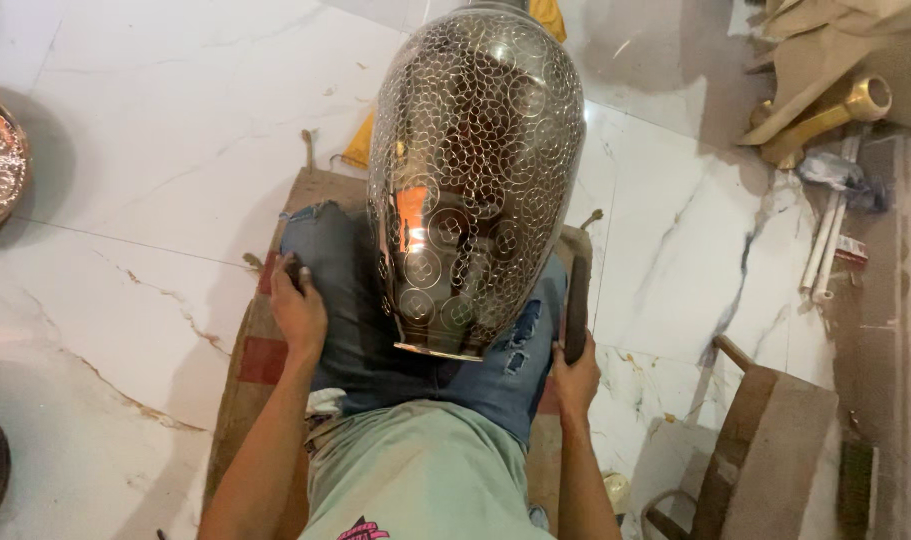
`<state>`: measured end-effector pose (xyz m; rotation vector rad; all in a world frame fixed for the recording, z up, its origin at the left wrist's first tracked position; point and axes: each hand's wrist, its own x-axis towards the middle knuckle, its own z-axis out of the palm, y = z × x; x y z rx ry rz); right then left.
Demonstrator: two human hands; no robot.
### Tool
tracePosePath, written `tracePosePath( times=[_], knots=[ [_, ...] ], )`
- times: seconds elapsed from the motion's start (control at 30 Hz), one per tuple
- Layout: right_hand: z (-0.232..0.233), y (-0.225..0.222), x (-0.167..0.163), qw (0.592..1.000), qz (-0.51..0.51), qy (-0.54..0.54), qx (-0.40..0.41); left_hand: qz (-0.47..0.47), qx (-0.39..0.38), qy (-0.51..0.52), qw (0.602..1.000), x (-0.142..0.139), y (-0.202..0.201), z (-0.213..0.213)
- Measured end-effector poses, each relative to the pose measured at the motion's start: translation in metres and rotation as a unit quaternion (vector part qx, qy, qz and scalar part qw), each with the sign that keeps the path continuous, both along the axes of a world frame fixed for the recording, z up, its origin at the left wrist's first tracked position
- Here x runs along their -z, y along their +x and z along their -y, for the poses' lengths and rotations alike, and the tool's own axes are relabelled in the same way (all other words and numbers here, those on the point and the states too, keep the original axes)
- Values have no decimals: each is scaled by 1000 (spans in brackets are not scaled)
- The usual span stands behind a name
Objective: The person sits on the floor with a large brass vase held between their legs and engraves a decorative pattern onto its surface. They hold a chisel against the metal with one hand and strike it with a wooden mallet in the other, working across different areas of the vase, then reposition the vase and continue chiseling.
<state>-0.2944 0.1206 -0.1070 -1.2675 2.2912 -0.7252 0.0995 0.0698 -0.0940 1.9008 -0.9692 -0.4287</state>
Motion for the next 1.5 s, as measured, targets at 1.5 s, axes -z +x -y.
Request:
tracePosePath(
  times=[1.5],
  knots=[
    [-18, -46, 29, 930, 316, 6, 187, -17, 633, 99, 768, -154, -162, 176]
  ],
)
